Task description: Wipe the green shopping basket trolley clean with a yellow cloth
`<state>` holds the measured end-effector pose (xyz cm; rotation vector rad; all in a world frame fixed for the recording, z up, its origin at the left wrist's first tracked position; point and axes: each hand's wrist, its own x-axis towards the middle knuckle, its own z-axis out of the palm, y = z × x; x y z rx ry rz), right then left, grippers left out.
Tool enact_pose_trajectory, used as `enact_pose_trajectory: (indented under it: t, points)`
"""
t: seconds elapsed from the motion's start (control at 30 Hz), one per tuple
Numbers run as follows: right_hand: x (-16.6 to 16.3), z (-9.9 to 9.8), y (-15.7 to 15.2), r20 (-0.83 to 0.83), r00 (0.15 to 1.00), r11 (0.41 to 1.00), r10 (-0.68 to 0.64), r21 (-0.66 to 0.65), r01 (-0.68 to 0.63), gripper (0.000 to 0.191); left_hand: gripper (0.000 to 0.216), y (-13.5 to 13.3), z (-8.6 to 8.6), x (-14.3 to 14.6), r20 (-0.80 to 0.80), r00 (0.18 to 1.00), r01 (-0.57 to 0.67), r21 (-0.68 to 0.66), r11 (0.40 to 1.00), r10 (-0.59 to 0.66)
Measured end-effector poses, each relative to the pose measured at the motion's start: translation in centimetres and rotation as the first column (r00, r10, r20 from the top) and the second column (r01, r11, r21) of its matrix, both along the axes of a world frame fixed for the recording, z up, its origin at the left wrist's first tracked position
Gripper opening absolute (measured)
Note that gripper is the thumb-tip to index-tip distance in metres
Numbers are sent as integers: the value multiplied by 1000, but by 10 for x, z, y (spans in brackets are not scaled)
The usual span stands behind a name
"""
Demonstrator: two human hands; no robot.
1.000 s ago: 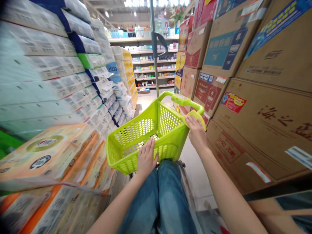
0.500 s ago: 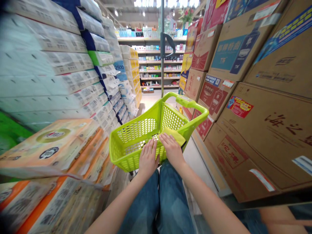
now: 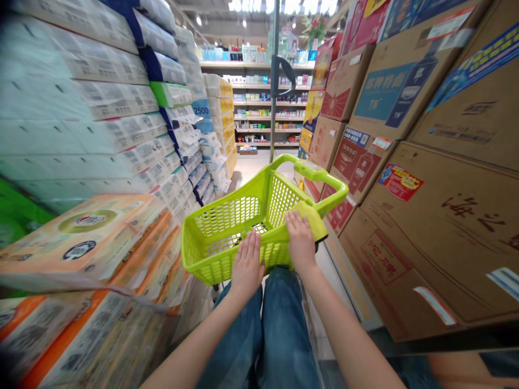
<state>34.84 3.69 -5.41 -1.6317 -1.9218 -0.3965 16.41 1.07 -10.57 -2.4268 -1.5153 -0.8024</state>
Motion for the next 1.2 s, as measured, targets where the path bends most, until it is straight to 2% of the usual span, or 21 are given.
enact_pose_trajectory:
  t: [0.1, 0.17, 0.23, 0.3, 0.37, 0.47, 0.57, 0.67, 0.83, 0.93, 1.0, 1.07, 1.2]
  points:
    - [-48, -19, -14, -3, 989, 988, 150, -45, -150, 76, 89, 2, -3, -1, -24, 1000, -19, 14, 1000, 19]
    - [-59, -23, -19, 6, 978, 976, 210, -62, -209, 74, 87, 3, -3, -3, -47, 999, -26, 21, 999, 27]
    - [-50, -18, -18, 36, 968, 966, 248, -83, -244, 73, 85, 3, -2, -4, -64, 998, -26, 19, 999, 28]
    - [-24, -5, -12, 70, 968, 967, 243, -94, -236, 75, 85, 3, -1, -5, -68, 997, -22, 10, 1000, 23]
    - [12, 11, -1, 84, 982, 984, 167, -72, -161, 75, 87, 3, 0, -5, -62, 998, -15, 0, 1000, 15]
    - [59, 33, 17, 40, 999, 999, -35, 3, 35, 73, 91, 3, -1, -2, -41, 999, -1, -7, 1000, 1]
    - [70, 39, 28, -11, 984, 983, -179, 37, 179, 65, 92, 3, -1, 1, -14, 1000, -1, -9, 1000, 1]
    - [37, 25, 24, -5, 987, 986, -164, 40, 164, 63, 92, 2, -1, 3, -6, 1000, -17, -15, 1000, 17]
    - [-48, -16, -2, 17, 996, 996, 82, -24, -82, 67, 85, 2, -1, 2, -40, 998, -53, 3, 999, 53]
    - [-67, -26, -11, 12, 981, 980, 194, -45, -194, 67, 82, 2, -2, -1, -48, 997, -66, 18, 998, 67]
    - [-57, -21, -12, 19, 969, 967, 247, -63, -245, 71, 82, 2, -2, -3, -44, 997, -62, 15, 998, 63]
    - [-31, -10, -10, 29, 968, 967, 250, -68, -247, 77, 83, 1, -1, -5, -38, 998, -53, 7, 999, 53]
    - [34, 19, 1, 5, 998, 998, 60, 2, -60, 76, 82, 0, 1, -7, -35, 998, -46, -12, 999, 46]
